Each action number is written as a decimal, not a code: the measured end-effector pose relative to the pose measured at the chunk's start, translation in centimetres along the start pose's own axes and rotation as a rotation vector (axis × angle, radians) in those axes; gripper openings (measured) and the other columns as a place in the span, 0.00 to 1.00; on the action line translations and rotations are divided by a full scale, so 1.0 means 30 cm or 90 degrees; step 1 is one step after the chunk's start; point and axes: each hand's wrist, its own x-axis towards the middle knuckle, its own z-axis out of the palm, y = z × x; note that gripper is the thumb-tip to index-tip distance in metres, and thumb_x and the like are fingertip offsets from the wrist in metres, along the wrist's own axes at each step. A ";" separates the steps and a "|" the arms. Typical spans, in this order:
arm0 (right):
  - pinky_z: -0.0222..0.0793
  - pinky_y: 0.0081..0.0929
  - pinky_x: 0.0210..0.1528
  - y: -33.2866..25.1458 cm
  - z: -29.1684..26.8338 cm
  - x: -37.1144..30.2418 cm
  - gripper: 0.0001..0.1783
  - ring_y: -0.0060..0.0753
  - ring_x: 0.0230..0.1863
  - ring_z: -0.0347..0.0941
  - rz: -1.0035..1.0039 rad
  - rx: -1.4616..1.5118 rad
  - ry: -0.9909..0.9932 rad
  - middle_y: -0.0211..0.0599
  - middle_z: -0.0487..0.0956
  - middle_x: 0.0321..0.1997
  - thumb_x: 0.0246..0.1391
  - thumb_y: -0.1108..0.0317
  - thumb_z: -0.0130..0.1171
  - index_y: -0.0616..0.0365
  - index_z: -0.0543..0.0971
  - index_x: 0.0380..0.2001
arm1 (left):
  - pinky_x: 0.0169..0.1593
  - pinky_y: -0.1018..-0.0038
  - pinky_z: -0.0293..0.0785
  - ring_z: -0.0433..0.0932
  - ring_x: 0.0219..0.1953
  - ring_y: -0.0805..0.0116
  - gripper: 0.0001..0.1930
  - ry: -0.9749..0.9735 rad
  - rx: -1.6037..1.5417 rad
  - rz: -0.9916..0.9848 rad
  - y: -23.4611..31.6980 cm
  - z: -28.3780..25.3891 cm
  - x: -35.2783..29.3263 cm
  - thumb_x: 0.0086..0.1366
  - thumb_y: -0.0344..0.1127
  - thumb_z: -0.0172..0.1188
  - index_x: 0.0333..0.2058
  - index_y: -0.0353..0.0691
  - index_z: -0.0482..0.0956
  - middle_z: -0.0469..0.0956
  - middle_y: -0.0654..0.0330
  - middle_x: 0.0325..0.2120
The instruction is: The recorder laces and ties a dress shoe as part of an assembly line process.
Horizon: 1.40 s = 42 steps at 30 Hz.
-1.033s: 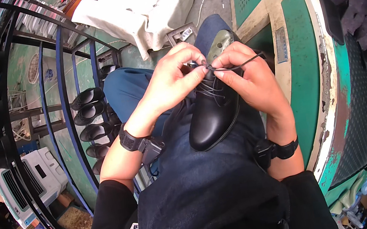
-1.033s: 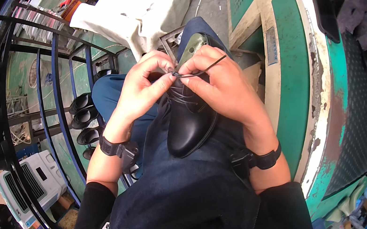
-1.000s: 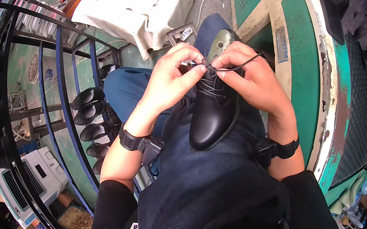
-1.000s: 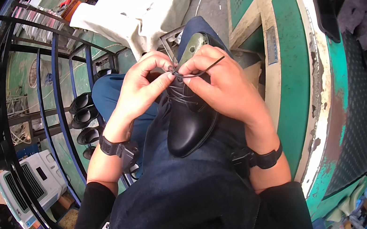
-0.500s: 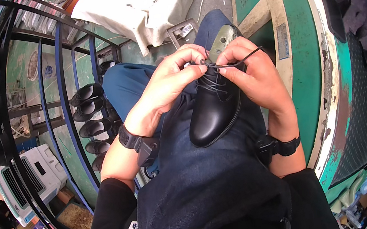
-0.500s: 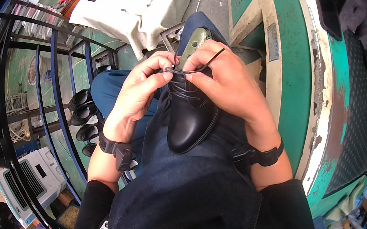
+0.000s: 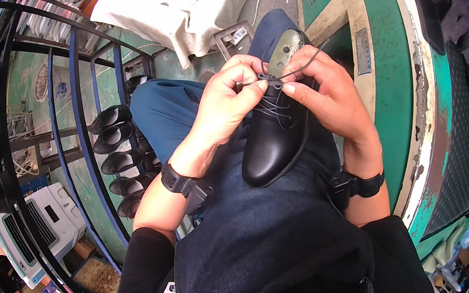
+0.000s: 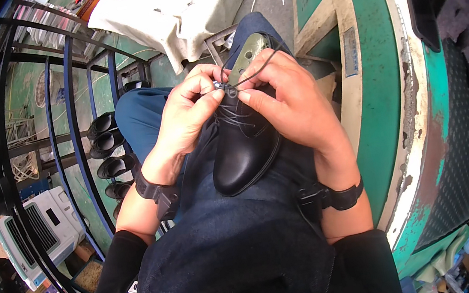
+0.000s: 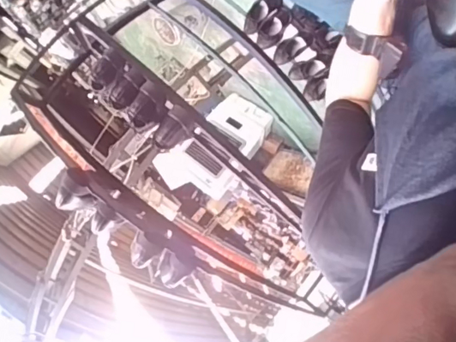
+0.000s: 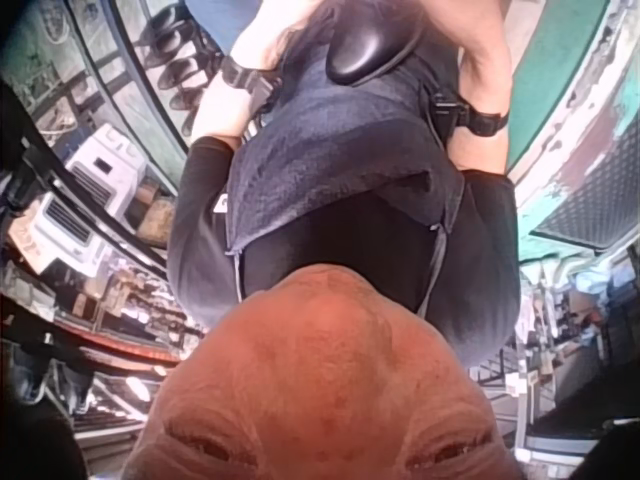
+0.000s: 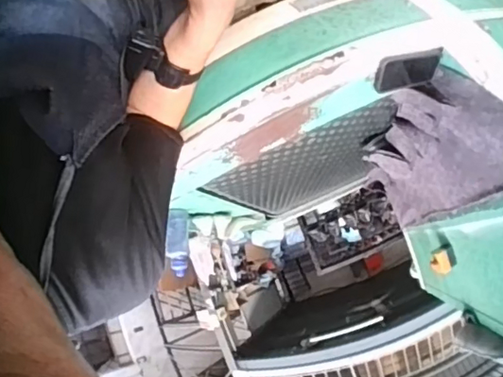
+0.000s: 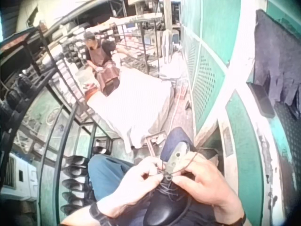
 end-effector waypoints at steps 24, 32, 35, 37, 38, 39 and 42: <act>0.66 0.22 0.56 0.325 -0.031 -0.010 0.19 0.26 0.50 0.74 0.206 0.061 0.302 0.37 0.80 0.49 0.64 0.62 0.57 0.65 0.79 0.52 | 0.68 0.56 0.59 0.57 0.70 0.47 0.59 0.003 -0.029 -0.188 -0.087 0.027 -0.179 0.59 0.42 0.71 0.73 0.49 0.29 0.50 0.39 0.69; 0.64 0.25 0.59 0.303 -0.037 0.013 0.23 0.25 0.54 0.72 0.259 0.227 0.192 0.36 0.81 0.50 0.66 0.56 0.54 0.66 0.79 0.52 | 0.71 0.67 0.52 0.58 0.70 0.56 0.54 0.043 -0.052 -0.136 -0.174 0.068 -0.166 0.57 0.38 0.70 0.73 0.42 0.39 0.59 0.46 0.67; 0.61 0.30 0.63 0.296 -0.063 0.011 0.21 0.29 0.57 0.71 0.230 0.391 0.194 0.39 0.80 0.51 0.64 0.58 0.55 0.66 0.80 0.49 | 0.61 0.62 0.72 0.75 0.57 0.55 0.38 -0.061 -0.655 -0.202 -0.222 0.046 -0.203 0.64 0.38 0.60 0.69 0.39 0.54 0.70 0.48 0.59; 0.58 0.33 0.66 0.259 -0.006 0.024 0.20 0.36 0.62 0.68 0.127 0.549 0.181 0.45 0.77 0.55 0.62 0.60 0.55 0.64 0.78 0.50 | 0.59 0.61 0.74 0.77 0.54 0.54 0.34 -0.115 -0.738 -0.271 -0.218 0.028 -0.185 0.65 0.42 0.58 0.66 0.37 0.59 0.73 0.47 0.55; 0.60 0.36 0.67 0.222 0.053 0.032 0.21 0.40 0.63 0.68 0.144 0.620 0.189 0.48 0.76 0.57 0.62 0.60 0.56 0.64 0.76 0.52 | 0.56 0.60 0.77 0.79 0.50 0.54 0.32 -0.176 -0.816 -0.340 -0.221 0.021 -0.184 0.66 0.45 0.57 0.64 0.35 0.64 0.75 0.47 0.52; 0.61 0.39 0.67 0.262 0.072 0.030 0.20 0.42 0.63 0.69 0.167 0.735 0.202 0.49 0.76 0.57 0.62 0.61 0.55 0.64 0.76 0.51 | 0.56 0.60 0.77 0.76 0.55 0.51 0.32 -0.151 -0.743 -0.348 -0.245 0.015 -0.191 0.70 0.54 0.52 0.62 0.33 0.67 0.74 0.41 0.55; 0.71 0.42 0.60 0.432 0.146 -0.031 0.16 0.44 0.55 0.75 0.351 0.813 0.332 0.48 0.79 0.53 0.64 0.63 0.54 0.64 0.76 0.48 | 0.52 0.68 0.80 0.80 0.51 0.62 0.27 0.005 -0.656 -0.446 -0.277 -0.013 -0.215 0.74 0.50 0.48 0.61 0.35 0.68 0.77 0.48 0.53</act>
